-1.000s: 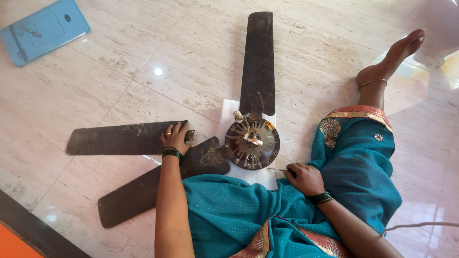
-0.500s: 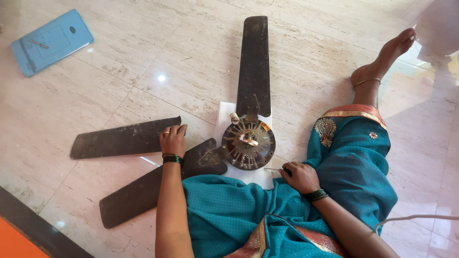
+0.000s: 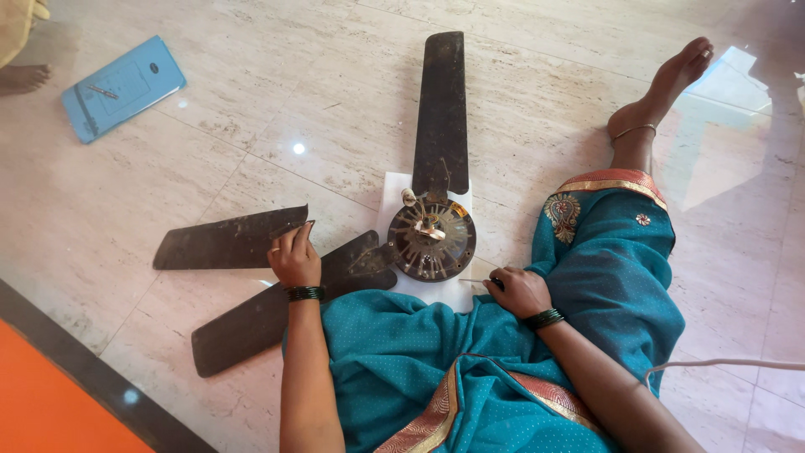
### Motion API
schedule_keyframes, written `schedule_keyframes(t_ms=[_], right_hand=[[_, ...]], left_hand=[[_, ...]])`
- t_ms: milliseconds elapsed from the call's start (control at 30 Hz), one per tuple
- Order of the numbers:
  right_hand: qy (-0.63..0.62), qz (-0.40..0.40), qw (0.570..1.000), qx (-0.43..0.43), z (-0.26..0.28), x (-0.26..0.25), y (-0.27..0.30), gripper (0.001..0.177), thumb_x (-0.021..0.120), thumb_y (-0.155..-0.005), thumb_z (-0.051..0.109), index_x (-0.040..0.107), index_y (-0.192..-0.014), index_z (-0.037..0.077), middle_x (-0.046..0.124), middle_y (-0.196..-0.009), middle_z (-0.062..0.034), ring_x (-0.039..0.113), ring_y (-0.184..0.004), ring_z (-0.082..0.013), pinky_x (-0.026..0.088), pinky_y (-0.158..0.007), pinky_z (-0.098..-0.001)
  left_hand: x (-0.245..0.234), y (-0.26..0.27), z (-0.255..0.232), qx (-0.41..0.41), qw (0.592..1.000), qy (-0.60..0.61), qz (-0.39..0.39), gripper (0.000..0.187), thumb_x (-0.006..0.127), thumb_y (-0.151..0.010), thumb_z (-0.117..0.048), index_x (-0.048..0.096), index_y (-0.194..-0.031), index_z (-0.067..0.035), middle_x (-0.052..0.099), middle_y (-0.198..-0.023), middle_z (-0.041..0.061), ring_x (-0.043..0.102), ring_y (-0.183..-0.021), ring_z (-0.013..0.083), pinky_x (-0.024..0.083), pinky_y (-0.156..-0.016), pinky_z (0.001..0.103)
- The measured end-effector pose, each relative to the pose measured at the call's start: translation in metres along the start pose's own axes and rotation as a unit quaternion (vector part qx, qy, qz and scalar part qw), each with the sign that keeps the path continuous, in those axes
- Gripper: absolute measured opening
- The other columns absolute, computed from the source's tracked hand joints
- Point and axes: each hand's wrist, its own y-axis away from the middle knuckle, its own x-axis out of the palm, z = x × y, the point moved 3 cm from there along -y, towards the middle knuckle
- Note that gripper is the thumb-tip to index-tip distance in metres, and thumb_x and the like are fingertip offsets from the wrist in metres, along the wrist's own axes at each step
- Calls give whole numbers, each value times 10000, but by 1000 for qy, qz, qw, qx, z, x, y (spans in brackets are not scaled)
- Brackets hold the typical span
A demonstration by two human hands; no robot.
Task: The person sits on the floor and attaches three fan blades to a ceiling fan motor housing using a screwdriver. They align each blade, insert screws, and tighten them to secure the blades to the central hub.
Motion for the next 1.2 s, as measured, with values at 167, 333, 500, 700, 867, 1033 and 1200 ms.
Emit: schedule_keyframes(t_ms=[167, 333, 500, 700, 867, 1033, 1200], right_hand=[[0, 13, 1000, 3, -3, -2, 3, 310, 663, -895, 428, 787, -935, 147, 766, -891, -86, 732, -760, -303, 582, -700, -426], [-11, 18, 1000, -20, -7, -3, 9, 322, 664, -893, 447, 785, -933, 151, 767, -898, -85, 731, -778, -303, 579, -700, -430], [-25, 16, 999, -26, -9, -6, 15, 331, 668, -896, 460, 783, -929, 152, 768, -892, -81, 732, -774, -300, 577, -697, -431], [-92, -37, 995, -4, -13, -16, 18, 327, 713, -867, 446, 787, -924, 132, 767, -870, -101, 735, -752, -302, 579, -675, -420], [-171, -85, 979, 77, -42, -11, 21, 365, 780, -879, 433, 757, -889, 70, 707, -717, -125, 699, -647, -261, 542, -615, -380], [-480, -111, 864, 105, -73, -8, 22, 360, 723, -1009, 359, 733, -951, 4, 568, -655, -47, 505, -550, -146, 396, -528, -296], [-672, -143, 723, 73, -80, -23, 28, 336, 624, -1039, 317, 722, -1059, -4, 676, -792, -41, 619, -630, -115, 493, -590, -247]], left_hand=[[-27, 3, -10, -50, 997, 21, -61, 290, 738, -896, 48, 800, -1092, -156, 720, -1080, 13, 664, -1030, 258, 520, -859, 425], [-63, -10, -22, -62, 991, 30, -112, 324, 730, -878, 95, 797, -1108, -123, 732, -1091, 32, 665, -1039, 260, 526, -896, 427], [-102, -43, -53, -74, 983, 82, -150, 283, 713, -928, 98, 793, -1126, -87, 734, -1101, 42, 646, -1050, 257, 533, -916, 408], [-148, -89, -119, -46, 952, 242, -182, 179, 740, -993, 31, 775, -1125, -85, 728, -1099, 24, 646, -1054, 209, 529, -930, 373], [-171, -108, -202, 74, 940, 293, -162, 200, 819, -927, 0, 767, -1080, -118, 720, -1076, -2, 625, -1131, 200, 534, -970, 332], [-182, -110, -280, 191, 918, 327, -115, 269, 790, -899, 21, 788, -1050, -201, 752, -1071, -66, 579, -1193, 170, 486, -979, 339], [-184, -102, -333, 209, 889, 401, -78, 240, 811, -881, -59, 795, -1043, -235, 740, -1081, -99, 585, -1175, 158, 463, -997, 328]])
